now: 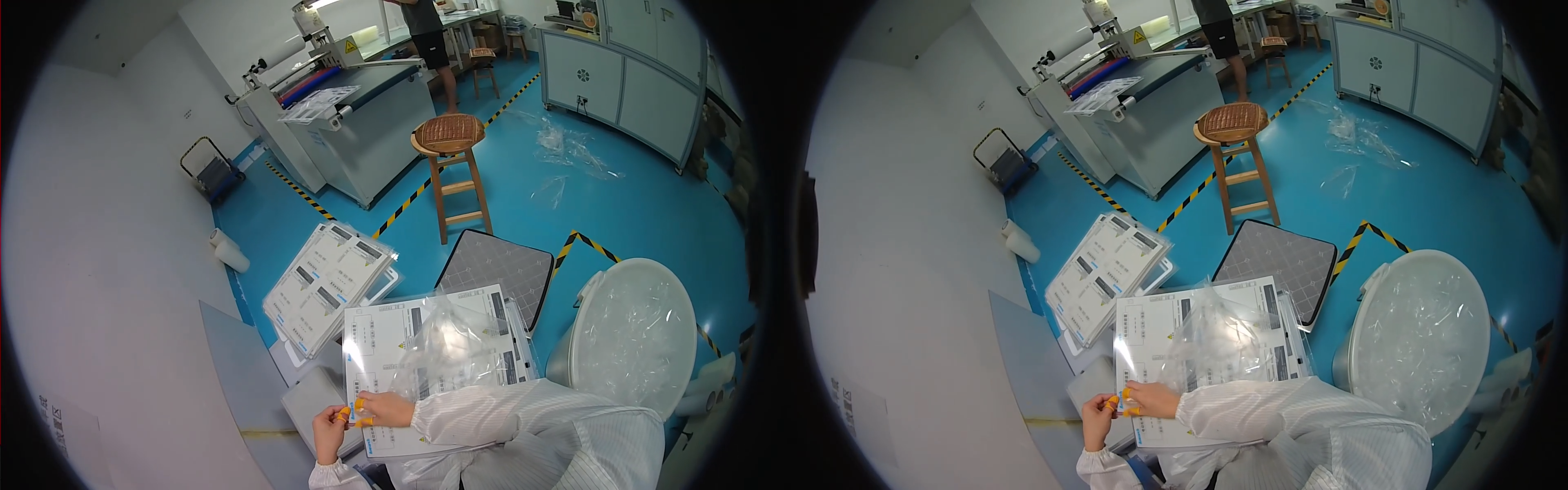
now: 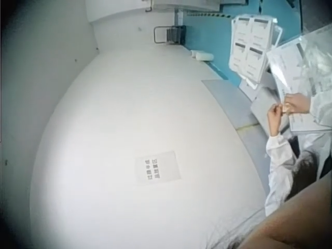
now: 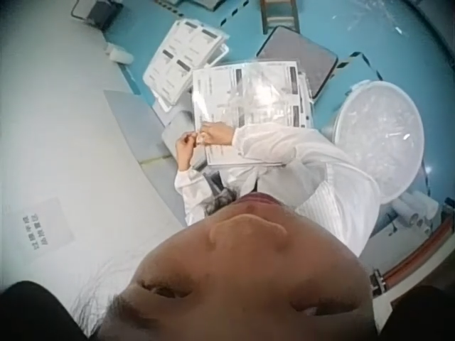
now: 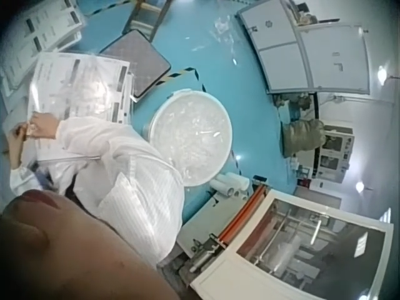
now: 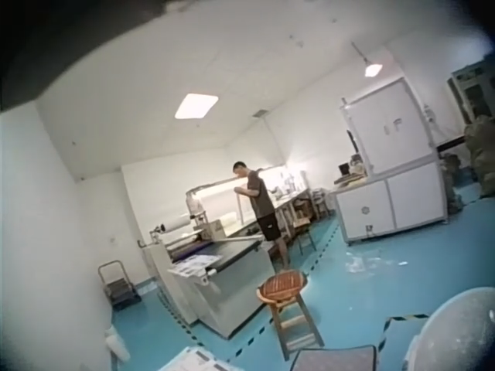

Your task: Peel the protective plastic film off a stack of technical sheets and place them in a container.

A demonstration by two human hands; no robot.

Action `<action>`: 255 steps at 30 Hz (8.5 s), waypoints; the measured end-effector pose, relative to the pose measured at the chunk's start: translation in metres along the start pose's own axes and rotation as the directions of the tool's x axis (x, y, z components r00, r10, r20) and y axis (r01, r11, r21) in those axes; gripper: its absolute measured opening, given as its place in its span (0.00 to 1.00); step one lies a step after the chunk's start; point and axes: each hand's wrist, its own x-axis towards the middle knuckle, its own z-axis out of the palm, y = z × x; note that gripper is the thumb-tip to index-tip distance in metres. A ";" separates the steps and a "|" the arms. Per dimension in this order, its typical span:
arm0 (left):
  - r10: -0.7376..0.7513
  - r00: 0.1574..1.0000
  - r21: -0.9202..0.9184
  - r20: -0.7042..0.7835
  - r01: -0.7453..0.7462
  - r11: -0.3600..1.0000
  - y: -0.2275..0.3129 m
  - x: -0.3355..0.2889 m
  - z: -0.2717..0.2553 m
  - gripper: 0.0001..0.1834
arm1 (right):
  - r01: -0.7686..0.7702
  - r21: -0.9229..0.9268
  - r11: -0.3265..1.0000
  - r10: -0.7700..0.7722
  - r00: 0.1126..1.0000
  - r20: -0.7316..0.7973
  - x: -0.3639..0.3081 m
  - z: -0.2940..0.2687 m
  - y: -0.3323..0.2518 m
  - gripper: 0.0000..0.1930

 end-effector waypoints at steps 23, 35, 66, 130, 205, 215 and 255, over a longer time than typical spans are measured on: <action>-0.076 0.996 -0.037 -0.040 0.075 0.996 0.016 0.005 0.008 0.08 | 0.064 -0.035 0.997 -0.063 0.998 0.027 0.003 -0.008 0.009 0.11; -0.061 0.998 -0.087 0.004 0.061 0.994 0.002 0.016 0.017 0.08 | 0.123 -0.083 0.989 -0.124 0.992 -0.006 -0.001 -0.015 0.016 0.10; -0.141 0.981 -0.250 0.132 0.170 0.953 -0.019 0.007 0.008 0.14 | 0.032 0.979 0.201 0.417 0.902 -0.115 0.005 -0.051 0.051 0.03; -0.018 0.942 0.237 0.336 -0.066 0.969 -0.037 -0.026 -0.011 0.16 | -0.309 0.337 0.890 0.262 0.948 0.178 -0.019 -0.008 0.004 0.08; 0.024 0.997 -0.071 0.068 -0.019 0.997 -0.012 0.028 0.001 0.14 | -0.090 -0.115 0.989 0.083 0.994 -0.069 0.013 -0.004 0.007 0.08; -0.057 0.993 -0.245 0.105 0.081 0.966 -0.027 0.034 -0.011 0.12 | 0.238 0.969 0.070 0.614 0.755 -0.230 0.016 -0.076 0.048 0.08; 0.237 0.615 0.426 -0.752 0.179 0.887 -0.030 0.257 -0.049 0.15 | 0.377 0.329 0.866 0.324 0.077 -0.943 -0.356 -0.404 0.075 0.09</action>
